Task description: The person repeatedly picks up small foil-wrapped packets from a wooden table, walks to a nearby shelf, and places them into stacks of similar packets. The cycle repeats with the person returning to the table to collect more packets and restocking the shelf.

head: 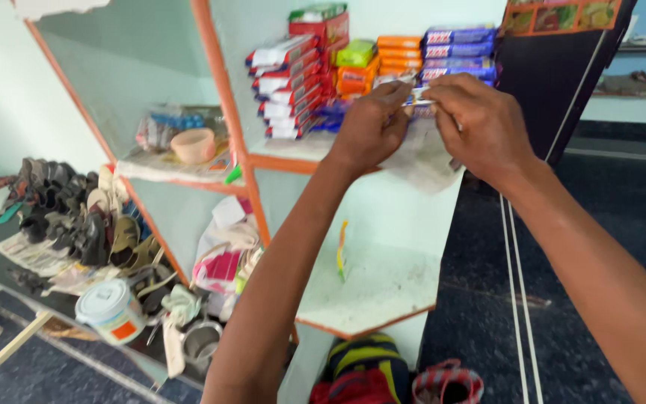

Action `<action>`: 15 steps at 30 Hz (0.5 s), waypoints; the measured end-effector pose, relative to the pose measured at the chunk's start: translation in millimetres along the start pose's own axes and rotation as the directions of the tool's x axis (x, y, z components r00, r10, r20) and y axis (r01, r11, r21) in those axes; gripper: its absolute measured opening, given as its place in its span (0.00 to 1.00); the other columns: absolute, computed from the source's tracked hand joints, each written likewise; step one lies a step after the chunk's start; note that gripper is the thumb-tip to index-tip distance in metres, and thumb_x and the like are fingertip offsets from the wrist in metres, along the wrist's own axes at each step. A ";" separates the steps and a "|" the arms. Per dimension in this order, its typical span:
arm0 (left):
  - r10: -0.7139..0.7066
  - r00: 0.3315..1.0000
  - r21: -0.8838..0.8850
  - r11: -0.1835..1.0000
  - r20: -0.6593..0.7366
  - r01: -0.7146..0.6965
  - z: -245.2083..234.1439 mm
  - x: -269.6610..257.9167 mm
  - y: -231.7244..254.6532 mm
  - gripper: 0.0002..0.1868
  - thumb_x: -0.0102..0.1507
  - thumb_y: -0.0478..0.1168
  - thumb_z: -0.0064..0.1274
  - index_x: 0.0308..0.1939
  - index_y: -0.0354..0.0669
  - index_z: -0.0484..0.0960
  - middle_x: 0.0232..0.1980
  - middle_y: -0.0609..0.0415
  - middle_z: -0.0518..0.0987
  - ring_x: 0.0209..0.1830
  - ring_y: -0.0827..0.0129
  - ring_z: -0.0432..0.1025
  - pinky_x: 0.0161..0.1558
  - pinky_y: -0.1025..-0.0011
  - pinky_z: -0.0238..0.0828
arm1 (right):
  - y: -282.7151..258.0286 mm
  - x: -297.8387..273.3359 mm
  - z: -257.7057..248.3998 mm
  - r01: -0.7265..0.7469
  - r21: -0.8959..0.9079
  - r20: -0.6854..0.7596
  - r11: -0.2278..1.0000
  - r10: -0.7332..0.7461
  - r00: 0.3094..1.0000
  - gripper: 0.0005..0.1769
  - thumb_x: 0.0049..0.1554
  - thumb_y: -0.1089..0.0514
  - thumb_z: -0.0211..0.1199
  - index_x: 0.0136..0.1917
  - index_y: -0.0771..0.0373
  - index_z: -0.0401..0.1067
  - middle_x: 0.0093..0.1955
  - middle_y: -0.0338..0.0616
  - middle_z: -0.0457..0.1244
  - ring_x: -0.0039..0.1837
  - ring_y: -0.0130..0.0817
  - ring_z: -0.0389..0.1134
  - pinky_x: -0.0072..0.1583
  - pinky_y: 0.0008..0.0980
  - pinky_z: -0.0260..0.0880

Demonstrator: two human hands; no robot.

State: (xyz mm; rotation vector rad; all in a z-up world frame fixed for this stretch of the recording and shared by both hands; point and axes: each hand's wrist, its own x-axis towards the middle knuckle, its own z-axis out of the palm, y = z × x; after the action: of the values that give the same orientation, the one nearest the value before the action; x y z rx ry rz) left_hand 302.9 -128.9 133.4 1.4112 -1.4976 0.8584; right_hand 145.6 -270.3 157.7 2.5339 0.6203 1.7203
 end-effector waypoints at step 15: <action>-0.171 0.980 0.505 0.858 0.105 0.096 58.8 76.8 -160.3 0.12 0.61 0.33 0.46 0.46 0.34 0.80 0.47 0.36 0.80 0.45 0.42 0.77 0.48 0.51 0.75 | 139.0 48.3 117.6 0.027 -0.079 0.036 0.996 -0.025 0.999 0.06 0.63 0.67 0.60 0.52 0.64 0.77 0.49 0.53 0.69 0.50 0.55 0.71 0.51 0.49 0.71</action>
State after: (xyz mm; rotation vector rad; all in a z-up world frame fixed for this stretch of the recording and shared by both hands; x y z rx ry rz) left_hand 456.1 -230.5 169.0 1.9715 -1.3114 1.1271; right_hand 309.6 -358.2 186.6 2.4853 0.5680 1.6533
